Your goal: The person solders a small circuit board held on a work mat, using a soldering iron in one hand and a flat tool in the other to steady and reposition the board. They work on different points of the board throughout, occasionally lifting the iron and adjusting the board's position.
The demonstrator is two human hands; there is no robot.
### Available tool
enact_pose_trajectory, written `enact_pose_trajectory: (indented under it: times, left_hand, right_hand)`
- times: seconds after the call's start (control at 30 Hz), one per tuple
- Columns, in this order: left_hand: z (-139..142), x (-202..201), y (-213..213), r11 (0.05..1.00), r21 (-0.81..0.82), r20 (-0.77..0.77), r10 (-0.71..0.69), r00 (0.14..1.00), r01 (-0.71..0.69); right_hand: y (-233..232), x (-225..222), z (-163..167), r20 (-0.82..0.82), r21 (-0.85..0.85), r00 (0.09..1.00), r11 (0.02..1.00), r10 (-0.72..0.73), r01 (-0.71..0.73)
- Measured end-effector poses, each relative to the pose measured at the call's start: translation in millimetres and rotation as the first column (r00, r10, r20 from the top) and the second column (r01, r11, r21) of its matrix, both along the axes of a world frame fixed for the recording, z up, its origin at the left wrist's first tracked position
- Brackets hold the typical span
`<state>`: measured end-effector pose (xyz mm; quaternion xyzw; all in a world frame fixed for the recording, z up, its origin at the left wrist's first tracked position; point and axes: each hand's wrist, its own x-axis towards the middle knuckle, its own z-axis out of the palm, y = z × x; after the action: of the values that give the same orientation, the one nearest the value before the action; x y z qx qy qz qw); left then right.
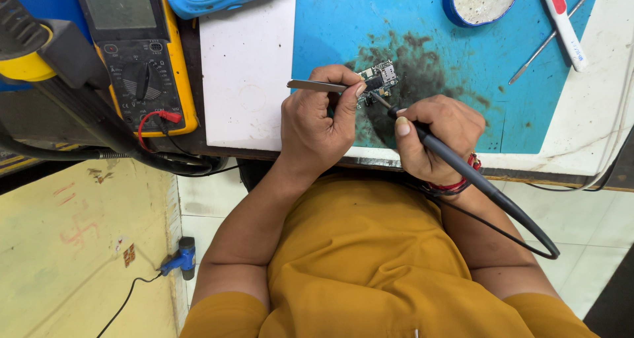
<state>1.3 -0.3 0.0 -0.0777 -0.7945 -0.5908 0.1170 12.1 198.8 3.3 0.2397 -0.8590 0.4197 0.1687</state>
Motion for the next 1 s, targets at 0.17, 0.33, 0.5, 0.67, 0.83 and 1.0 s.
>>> enact_pose_trajectory:
  times: [0.17,0.33,0.5,0.67,0.83,1.0]
  left_hand:
    - [0.2,0.5,-0.2,1.000,-0.012,0.004,0.005,1.000,-0.005]
    - [0.0,0.6,0.1,1.000,-0.009,-0.003,0.003,1.000,-0.003]
    - [-0.4,0.7,0.2,1.000,-0.007,0.005,0.003,1.000,-0.003]
    - [-0.4,0.6,0.1,1.000,-0.011,-0.006,0.002,1.000,-0.002]
    - [-0.4,0.3,-0.2,1.000,-0.010,-0.009,-0.005,1.000,0.005]
    - [0.0,-0.4,-0.2,1.000,0.002,0.021,-0.005,1.000,0.005]
  right_hand:
    - [-0.3,0.7,-0.5,0.009,0.002,1.000,1.000,-0.009,0.009]
    - [0.3,0.6,-1.0,0.005,0.001,1.000,1.000,-0.014,0.014]
    - [-0.2,1.3,-0.7,0.012,0.002,1.000,1.000,-0.015,0.015]
    - [-0.2,0.9,0.6,0.015,0.004,1.000,1.000,-0.015,0.015]
    - [-0.5,1.0,1.6,0.012,-0.005,1.000,1.000,-0.007,0.007]
    - [-0.4,0.2,1.6,0.020,-0.015,1.000,1.000,0.002,-0.002]
